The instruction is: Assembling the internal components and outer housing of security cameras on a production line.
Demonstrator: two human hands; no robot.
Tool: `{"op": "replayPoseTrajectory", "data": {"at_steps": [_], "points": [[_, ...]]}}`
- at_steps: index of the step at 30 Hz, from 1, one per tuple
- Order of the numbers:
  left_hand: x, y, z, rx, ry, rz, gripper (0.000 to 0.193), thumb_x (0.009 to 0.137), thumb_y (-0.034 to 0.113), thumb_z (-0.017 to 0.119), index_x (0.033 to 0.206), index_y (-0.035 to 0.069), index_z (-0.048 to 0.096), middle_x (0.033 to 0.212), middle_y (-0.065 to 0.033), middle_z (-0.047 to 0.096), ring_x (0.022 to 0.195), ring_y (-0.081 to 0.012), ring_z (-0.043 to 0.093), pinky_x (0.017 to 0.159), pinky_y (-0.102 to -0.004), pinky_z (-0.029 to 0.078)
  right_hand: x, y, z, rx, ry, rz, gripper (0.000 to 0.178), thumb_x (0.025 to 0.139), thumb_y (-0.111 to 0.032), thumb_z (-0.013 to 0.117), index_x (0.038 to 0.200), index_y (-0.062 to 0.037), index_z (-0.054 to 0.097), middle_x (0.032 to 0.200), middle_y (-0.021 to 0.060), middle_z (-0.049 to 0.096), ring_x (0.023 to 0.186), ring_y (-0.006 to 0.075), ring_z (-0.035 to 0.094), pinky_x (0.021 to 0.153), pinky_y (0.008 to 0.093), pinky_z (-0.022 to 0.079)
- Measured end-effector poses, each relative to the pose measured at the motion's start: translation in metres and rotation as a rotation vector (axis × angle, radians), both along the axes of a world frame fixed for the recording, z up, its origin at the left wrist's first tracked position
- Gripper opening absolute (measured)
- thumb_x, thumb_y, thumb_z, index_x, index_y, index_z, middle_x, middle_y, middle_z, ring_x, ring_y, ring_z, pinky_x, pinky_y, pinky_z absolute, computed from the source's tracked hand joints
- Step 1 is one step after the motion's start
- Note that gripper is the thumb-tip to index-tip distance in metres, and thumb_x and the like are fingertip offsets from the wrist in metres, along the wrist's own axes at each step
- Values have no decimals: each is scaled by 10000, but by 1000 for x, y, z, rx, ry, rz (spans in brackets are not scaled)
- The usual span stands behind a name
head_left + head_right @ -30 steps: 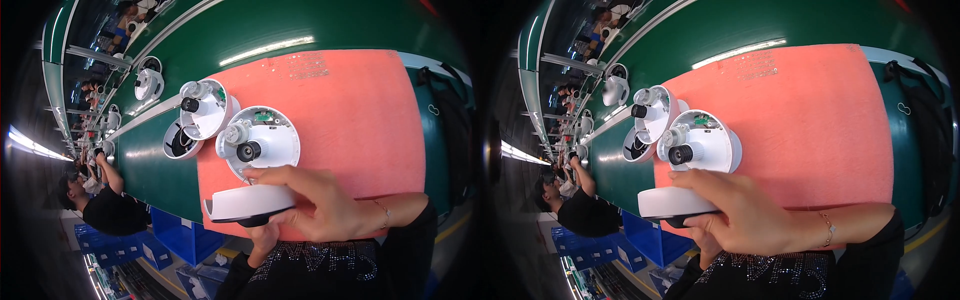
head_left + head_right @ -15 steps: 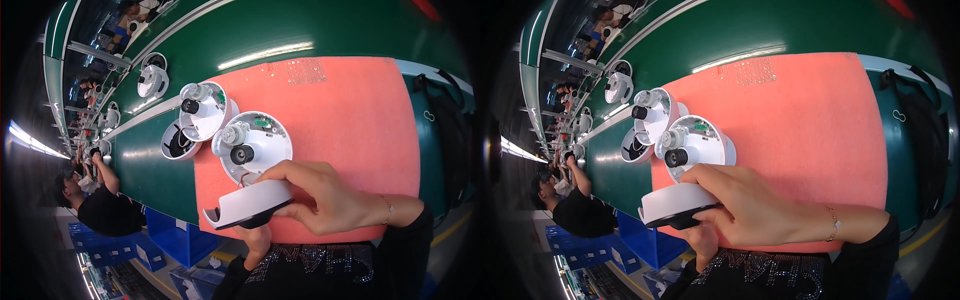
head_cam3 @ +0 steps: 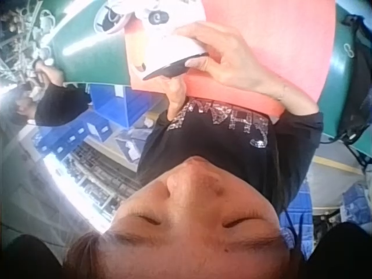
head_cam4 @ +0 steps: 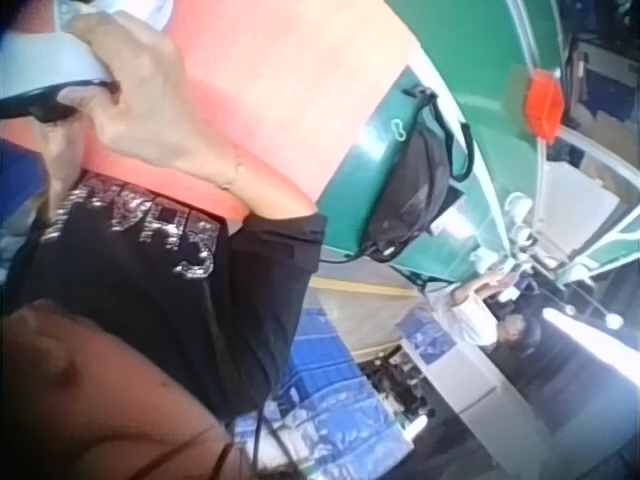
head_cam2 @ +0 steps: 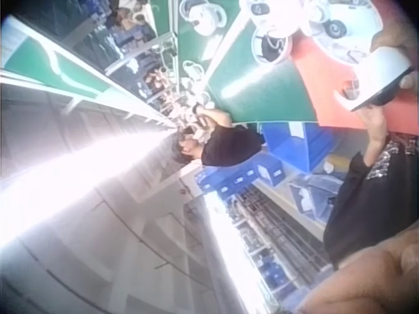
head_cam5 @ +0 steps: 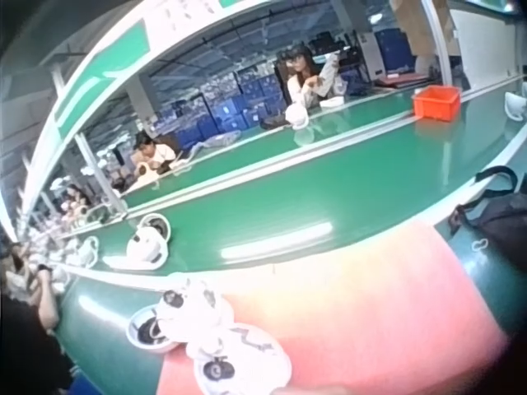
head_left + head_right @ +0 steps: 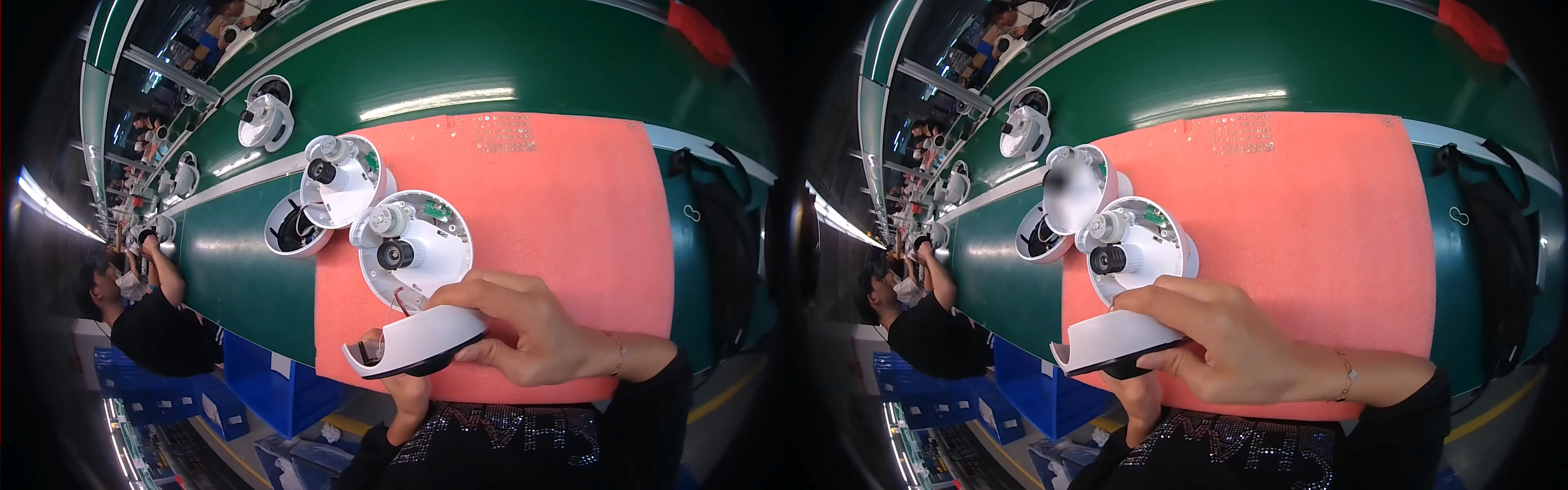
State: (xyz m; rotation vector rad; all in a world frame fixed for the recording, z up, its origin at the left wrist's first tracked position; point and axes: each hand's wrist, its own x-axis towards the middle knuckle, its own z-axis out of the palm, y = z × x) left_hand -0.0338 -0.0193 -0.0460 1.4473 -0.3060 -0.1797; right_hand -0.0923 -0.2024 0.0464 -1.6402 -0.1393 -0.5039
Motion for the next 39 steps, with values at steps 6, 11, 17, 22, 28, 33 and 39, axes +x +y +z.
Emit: {"op": "replayPoseTrajectory", "data": {"at_steps": [6, 11, 17, 22, 28, 33, 39], "points": [[3, -7, 9, -25, 22, -17, 331, 756, 58, 590, 985, 11, 356, 932, -45, 389, 867, -125, 427, 779, -254, 355, 0, 0, 0, -55, 59, -38, 366, 706, -102, 686, 1015, 2, 521, 880, 128, 584, 770, 245, 593, 662, 323, 455], [3, -6, 25, -24, 64, -71, 319, 756, 43, 590, 965, 18, 350, 923, -55, 453, 858, -109, 464, 763, -241, 378, -1, 1, 3, -120, 15, -1, 398, 698, -161, 711, 1010, 2, 524, 856, 126, 595, 739, 267, 609, 651, 310, 480], [2, -13, 33, -108, 33, -104, 335, 729, -57, 565, 965, 7, 337, 937, -115, 514, 828, -127, 509, 760, -251, 422, -3, -1, -1, -224, -11, -13, 436, 701, -227, 718, 1019, 1, 524, 863, 123, 593, 751, 262, 610, 648, 308, 482], [12, -1, 16, 97, -132, -144, 402, 715, -88, 542, 1025, 17, 308, 970, -142, 491, 857, -156, 515, 793, -283, 435, -3, -3, -7, -196, -9, -78, 384, 705, -180, 691, 1014, -20, 530, 765, 117, 530, 628, 283, 548, 542, 341, 431], [5, -6, 19, 0, -61, -144, 460, 781, 45, 619, 1101, 23, 289, 1012, -141, 467, 897, -164, 496, 806, -290, 426, -4, 1, 0, -178, 41, -114, 349, 716, -148, 668, 1011, -28, 525, 785, 121, 537, 655, 293, 548, 562, 346, 435], [4, -4, 25, -140, 19, -141, 589, 794, 137, 650, 1233, 23, 274, 1013, -112, 477, 916, -154, 490, 822, -282, 400, -2, 1, 2, -229, -3, -115, 397, 723, -127, 653, 1072, -38, 486, 812, 134, 557, 697, 324, 564, 581, 371, 447], [6, 3, 21, -110, 53, -142, 618, 788, 172, 661, 1243, 3, 279, 1057, -110, 484, 964, -162, 486, 866, -298, 379, -5, -2, 4, -194, 99, 36, 442, 742, -91, 618, 1136, -38, 425, 904, 191, 566, 777, 362, 577, 631, 416, 455]]}}
